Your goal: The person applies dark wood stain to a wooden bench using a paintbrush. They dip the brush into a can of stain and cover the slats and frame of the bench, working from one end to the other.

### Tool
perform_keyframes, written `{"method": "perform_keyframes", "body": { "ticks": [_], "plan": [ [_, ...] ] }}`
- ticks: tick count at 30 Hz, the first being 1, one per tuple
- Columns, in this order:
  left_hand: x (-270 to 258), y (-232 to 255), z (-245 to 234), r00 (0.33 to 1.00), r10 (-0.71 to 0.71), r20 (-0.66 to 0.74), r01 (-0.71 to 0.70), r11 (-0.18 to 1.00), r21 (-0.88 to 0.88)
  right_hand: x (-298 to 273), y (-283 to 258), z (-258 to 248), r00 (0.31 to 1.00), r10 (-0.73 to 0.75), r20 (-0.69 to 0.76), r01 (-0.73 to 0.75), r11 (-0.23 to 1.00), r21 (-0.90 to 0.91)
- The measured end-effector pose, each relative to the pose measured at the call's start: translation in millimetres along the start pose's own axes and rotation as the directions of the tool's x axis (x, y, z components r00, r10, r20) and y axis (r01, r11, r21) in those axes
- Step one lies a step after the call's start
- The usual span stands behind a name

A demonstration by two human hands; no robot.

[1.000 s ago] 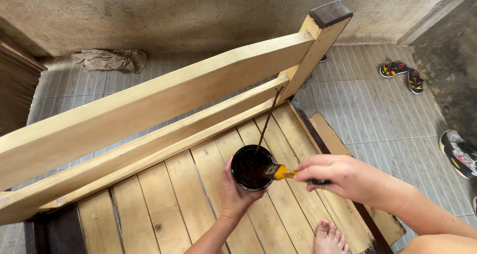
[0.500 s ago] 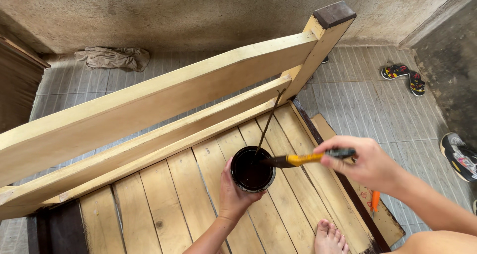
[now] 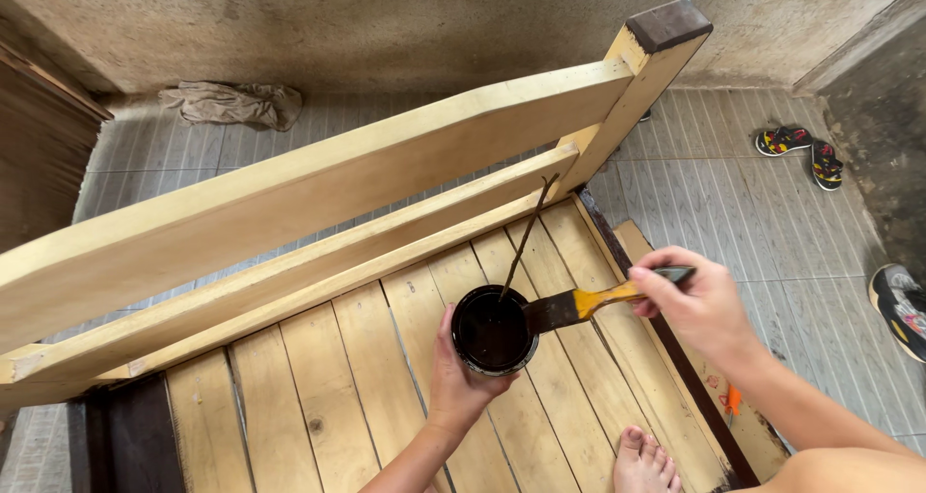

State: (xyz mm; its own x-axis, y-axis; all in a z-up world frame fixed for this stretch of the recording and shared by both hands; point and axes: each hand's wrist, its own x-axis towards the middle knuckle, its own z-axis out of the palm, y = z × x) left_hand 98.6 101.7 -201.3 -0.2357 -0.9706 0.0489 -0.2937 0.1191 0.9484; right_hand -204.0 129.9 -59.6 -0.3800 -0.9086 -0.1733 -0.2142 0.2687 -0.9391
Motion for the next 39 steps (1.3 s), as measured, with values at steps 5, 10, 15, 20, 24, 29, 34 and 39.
{"method": "perform_keyframes", "body": {
  "ticks": [5,10,15,20,24,29,34,39],
  "plan": [
    [1,19,-49,0.963,0.229,0.146,-0.259,0.935,0.241,-10,29,-38,0.991,0.128,0.038,-0.132,0.901,0.414],
    [49,87,-106,0.795,0.557,0.240,-0.606,0.708,0.363,-30,68,-55,0.997,0.061,-0.044,-0.011,0.700,0.714],
    [127,180,-106,0.565,0.726,0.391,-0.809,0.395,0.436,-12,63,-48,0.953,-0.106,-0.282,0.276,0.685,0.674],
    [181,238,-66,0.504,0.689,0.521,-0.844,0.264,0.467,25,21,-38,0.821,-0.361,-0.441,0.464,0.873,0.149],
    [211,253,-40,0.454,0.686,0.568,-0.855,0.157,0.493,51,-13,-30,0.738,-0.544,-0.399,0.582,0.813,-0.032],
    [235,251,-16,0.478,0.678,0.559,-0.841,0.169,0.514,61,-52,-37,0.627,-0.679,-0.381,0.669,0.721,-0.183],
    [247,245,-3,0.527,0.679,0.511,-0.831,0.284,0.479,43,-52,-33,0.493,-0.721,-0.486,0.805,0.590,-0.060],
    [263,250,-2,0.581,0.614,0.534,-0.812,0.403,0.421,70,9,0,0.564,-0.693,-0.450,0.657,0.706,-0.264]
  ]
}}
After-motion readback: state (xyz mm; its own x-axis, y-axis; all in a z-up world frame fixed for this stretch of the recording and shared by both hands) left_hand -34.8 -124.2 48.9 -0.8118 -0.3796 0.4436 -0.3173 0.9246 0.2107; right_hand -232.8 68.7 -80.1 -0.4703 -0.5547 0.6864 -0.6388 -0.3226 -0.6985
